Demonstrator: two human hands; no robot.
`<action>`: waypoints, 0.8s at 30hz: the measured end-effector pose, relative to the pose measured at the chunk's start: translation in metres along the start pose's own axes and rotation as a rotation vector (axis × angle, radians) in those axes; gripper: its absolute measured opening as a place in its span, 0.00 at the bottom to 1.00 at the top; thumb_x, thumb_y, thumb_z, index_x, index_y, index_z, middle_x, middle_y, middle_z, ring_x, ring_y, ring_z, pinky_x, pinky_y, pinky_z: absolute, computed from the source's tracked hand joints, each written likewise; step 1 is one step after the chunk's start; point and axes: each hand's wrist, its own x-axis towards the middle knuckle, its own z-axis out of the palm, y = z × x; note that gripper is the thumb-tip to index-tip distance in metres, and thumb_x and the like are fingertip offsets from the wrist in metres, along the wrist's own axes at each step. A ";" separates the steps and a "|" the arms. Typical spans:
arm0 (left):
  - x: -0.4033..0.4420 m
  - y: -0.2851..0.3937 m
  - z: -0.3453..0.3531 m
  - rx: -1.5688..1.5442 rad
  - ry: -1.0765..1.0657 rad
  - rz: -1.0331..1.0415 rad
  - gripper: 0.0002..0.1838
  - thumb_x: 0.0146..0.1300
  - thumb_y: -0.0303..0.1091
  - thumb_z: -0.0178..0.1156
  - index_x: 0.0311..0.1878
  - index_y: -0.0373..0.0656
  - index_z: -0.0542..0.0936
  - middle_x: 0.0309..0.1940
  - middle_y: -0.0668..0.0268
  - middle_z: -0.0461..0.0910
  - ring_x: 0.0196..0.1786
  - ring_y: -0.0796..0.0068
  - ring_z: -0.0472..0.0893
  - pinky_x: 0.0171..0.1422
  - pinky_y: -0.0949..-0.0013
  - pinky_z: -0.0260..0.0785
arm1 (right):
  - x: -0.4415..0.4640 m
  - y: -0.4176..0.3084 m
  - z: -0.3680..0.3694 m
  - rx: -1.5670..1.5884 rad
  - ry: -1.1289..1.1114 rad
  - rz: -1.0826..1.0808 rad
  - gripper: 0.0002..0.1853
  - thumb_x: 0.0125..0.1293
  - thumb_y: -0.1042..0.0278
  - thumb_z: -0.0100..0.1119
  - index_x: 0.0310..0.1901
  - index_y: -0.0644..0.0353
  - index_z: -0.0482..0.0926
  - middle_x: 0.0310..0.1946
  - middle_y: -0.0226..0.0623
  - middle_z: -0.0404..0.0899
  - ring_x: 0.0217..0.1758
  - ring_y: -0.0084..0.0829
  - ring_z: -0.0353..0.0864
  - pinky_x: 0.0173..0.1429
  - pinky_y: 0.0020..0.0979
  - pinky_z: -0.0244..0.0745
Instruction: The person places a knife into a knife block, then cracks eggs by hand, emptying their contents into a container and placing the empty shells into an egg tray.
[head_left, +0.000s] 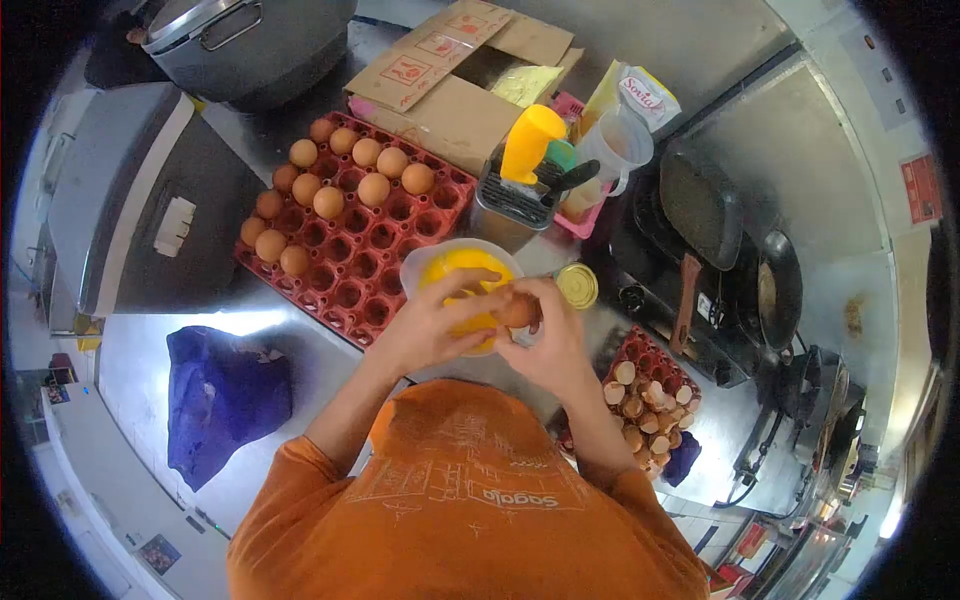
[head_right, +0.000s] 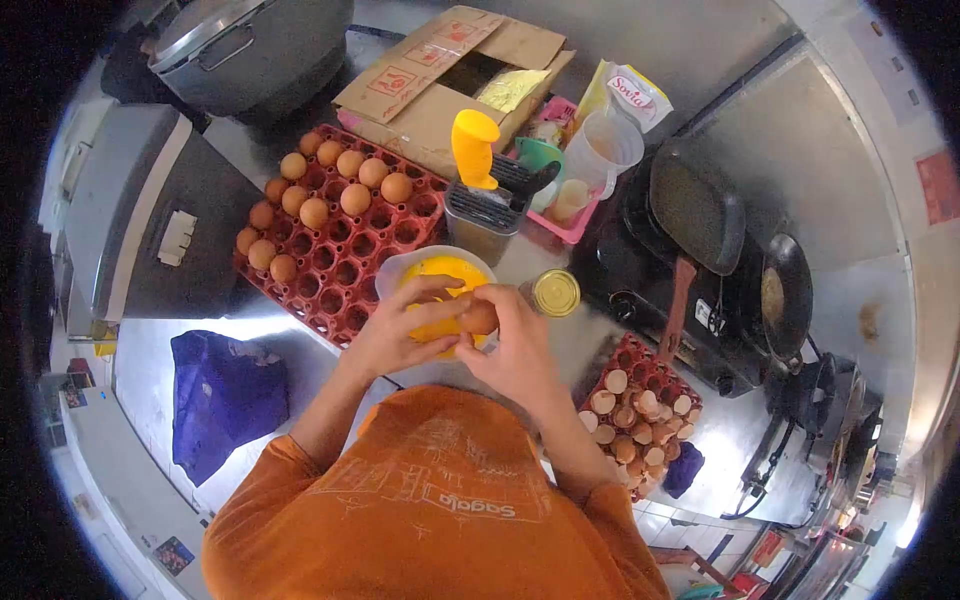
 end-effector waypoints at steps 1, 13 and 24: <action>-0.001 0.000 -0.001 -0.029 -0.030 0.022 0.24 0.52 0.30 0.76 0.54 0.46 0.83 0.53 0.58 0.81 0.56 0.56 0.82 0.57 0.60 0.79 | 0.005 -0.006 -0.004 0.002 -0.004 -0.002 0.28 0.51 0.75 0.72 0.56 0.61 0.76 0.49 0.45 0.74 0.48 0.42 0.82 0.49 0.40 0.81; 0.002 0.000 0.004 -0.234 0.070 -0.223 0.25 0.49 0.34 0.78 0.51 0.39 0.83 0.48 0.56 0.85 0.51 0.59 0.85 0.55 0.61 0.81 | 0.017 -0.014 -0.002 0.068 -0.048 0.108 0.23 0.48 0.78 0.70 0.50 0.68 0.81 0.46 0.45 0.83 0.44 0.33 0.87 0.45 0.29 0.87; 0.005 -0.008 -0.020 -0.165 -0.057 -0.247 0.22 0.48 0.24 0.73 0.49 0.38 0.83 0.42 0.61 0.86 0.45 0.69 0.87 0.49 0.68 0.83 | 0.018 0.001 -0.012 -0.031 -0.165 0.051 0.20 0.48 0.80 0.69 0.46 0.65 0.79 0.47 0.41 0.79 0.43 0.41 0.83 0.51 0.38 0.80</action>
